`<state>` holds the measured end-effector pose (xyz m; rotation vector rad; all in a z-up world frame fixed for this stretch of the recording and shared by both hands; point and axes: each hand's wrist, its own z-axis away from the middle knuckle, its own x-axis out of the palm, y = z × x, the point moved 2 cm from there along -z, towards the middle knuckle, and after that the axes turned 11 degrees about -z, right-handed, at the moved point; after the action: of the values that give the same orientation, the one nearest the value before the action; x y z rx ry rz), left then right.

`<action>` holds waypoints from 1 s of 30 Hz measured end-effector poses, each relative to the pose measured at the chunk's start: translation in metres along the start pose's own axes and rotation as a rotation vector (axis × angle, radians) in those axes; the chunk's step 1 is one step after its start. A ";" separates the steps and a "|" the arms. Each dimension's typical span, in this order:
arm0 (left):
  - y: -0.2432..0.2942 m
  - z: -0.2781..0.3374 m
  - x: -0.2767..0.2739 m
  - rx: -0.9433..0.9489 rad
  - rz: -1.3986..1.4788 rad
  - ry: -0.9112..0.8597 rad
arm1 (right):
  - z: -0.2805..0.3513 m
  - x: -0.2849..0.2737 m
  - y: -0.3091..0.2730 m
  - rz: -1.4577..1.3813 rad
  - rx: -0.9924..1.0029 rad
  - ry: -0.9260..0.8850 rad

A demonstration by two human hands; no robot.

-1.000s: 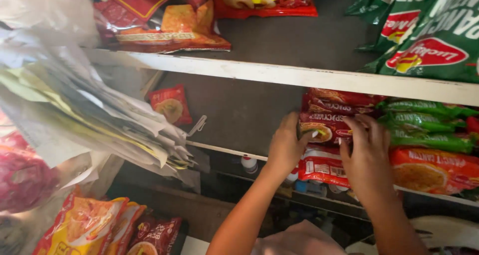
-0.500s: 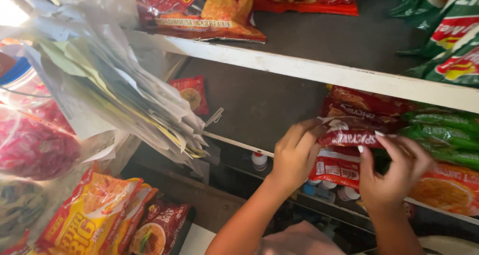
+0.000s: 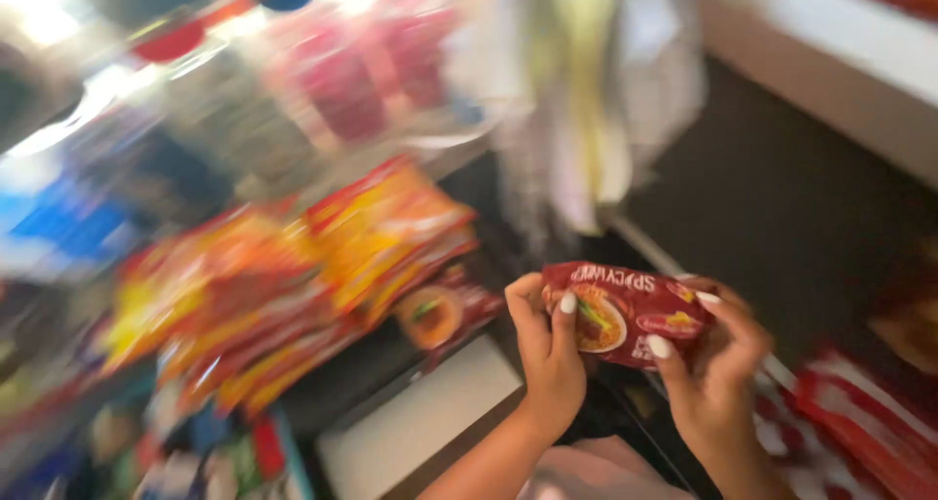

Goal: Organizing and stacking various packets of instant noodles on a shop counter and lower shelf.

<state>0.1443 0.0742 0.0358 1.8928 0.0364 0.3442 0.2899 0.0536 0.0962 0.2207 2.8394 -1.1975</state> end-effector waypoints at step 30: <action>0.036 0.027 -0.141 0.059 -1.078 0.355 | -0.007 0.164 0.091 -0.086 0.231 -0.621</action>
<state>0.0116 0.0096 0.0305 1.5828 1.2531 -0.0793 0.1421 0.1394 0.0192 -0.2320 2.1958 -1.3225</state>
